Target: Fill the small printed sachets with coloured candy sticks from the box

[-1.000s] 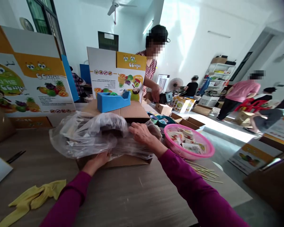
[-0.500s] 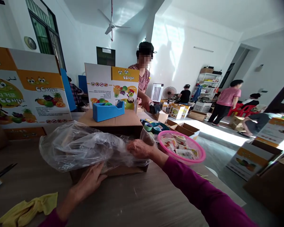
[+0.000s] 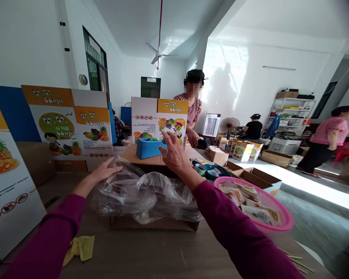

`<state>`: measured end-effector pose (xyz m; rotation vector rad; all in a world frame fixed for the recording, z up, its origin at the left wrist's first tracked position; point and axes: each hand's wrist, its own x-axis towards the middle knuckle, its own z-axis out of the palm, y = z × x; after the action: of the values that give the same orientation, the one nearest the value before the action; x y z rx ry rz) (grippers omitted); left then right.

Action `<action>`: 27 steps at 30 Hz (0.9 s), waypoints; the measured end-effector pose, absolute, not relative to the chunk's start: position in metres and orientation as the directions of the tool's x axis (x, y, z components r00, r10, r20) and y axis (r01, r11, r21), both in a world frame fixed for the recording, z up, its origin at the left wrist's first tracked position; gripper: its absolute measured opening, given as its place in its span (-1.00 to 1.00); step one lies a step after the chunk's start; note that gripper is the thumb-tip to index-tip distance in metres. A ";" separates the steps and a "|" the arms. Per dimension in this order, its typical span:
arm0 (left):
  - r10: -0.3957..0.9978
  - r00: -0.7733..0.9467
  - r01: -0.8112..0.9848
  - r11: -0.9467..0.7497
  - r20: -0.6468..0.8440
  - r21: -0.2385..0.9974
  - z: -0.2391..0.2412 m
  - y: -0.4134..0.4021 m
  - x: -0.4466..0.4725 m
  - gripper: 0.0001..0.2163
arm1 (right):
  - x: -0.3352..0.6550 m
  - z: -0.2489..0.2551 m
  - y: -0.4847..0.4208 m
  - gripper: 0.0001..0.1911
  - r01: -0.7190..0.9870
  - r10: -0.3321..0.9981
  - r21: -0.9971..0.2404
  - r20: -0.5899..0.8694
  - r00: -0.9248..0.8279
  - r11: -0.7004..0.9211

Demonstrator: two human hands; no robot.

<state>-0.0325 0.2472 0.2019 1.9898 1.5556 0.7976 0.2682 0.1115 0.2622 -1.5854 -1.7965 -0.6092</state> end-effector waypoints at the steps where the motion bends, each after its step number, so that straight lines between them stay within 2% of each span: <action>1: 0.973 0.181 0.662 -0.230 0.145 0.714 0.197 0.249 -0.032 -0.19 | 0.265 0.264 0.119 -0.35 0.994 0.666 -0.065 0.746 -0.010 0.088; 2: 0.972 0.174 0.641 -0.233 0.157 0.732 0.193 0.250 -0.031 -0.30 | 0.263 0.263 0.125 -0.36 0.999 0.697 -0.043 0.717 0.011 0.028; 4: 0.966 0.146 0.628 -0.256 0.212 0.735 0.188 0.248 -0.032 -0.54 | 0.262 0.251 0.132 -0.40 1.000 0.828 0.016 0.561 0.004 -0.016; 6: 0.949 0.120 0.659 -0.295 0.290 0.692 0.186 0.244 -0.036 -0.70 | 0.265 0.237 0.130 -0.47 0.997 0.925 0.067 0.377 -0.050 0.026; 7: 0.935 0.112 0.680 -0.319 0.336 0.661 0.186 0.242 -0.038 -0.74 | 0.267 0.231 0.126 -0.52 0.996 0.942 0.070 0.330 -0.069 0.049; 10: 0.874 0.069 0.709 -0.382 0.481 0.592 0.186 0.237 -0.041 -0.78 | 0.278 0.219 0.106 -0.57 0.999 0.915 -0.012 0.402 -0.040 0.049; 13: 0.841 0.012 0.694 -0.397 0.541 0.601 0.185 0.234 -0.039 -0.75 | 0.297 0.210 0.081 -0.62 0.996 0.881 -0.074 0.474 -0.004 0.044; 15: 0.874 -0.034 0.656 -0.347 0.485 0.670 0.188 0.235 -0.036 -0.73 | 0.313 0.201 0.068 -0.67 0.997 0.895 -0.072 0.445 0.006 0.029; 17: 0.927 -0.063 0.612 -0.257 0.370 0.748 0.196 0.239 -0.035 -0.65 | 0.327 0.191 0.058 -0.67 0.997 0.922 -0.083 0.385 0.030 0.003; 20: 0.972 -0.039 0.593 -0.165 0.233 0.788 0.209 0.249 -0.034 -0.34 | 0.332 0.180 0.058 -0.61 0.998 0.931 -0.057 0.364 0.014 0.008; 23: 0.986 0.009 0.609 -0.138 0.166 0.782 0.212 0.259 -0.030 -0.07 | 0.311 0.183 0.076 -0.53 0.992 0.899 0.049 0.420 -0.126 0.116; 25: 0.991 0.074 0.626 -0.135 0.114 0.768 0.209 0.263 -0.025 -0.12 | 0.288 0.190 0.096 -0.48 0.977 0.878 0.097 0.429 -0.212 0.188; 27: 0.985 0.134 0.639 -0.170 0.109 0.750 0.203 0.264 -0.020 -0.40 | 0.267 0.198 0.118 -0.46 0.970 0.878 0.103 0.411 -0.243 0.220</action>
<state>-0.0200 0.2645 0.2033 1.8758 1.5565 0.8312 0.2667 0.1181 0.1980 -1.7414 -2.2312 -0.4972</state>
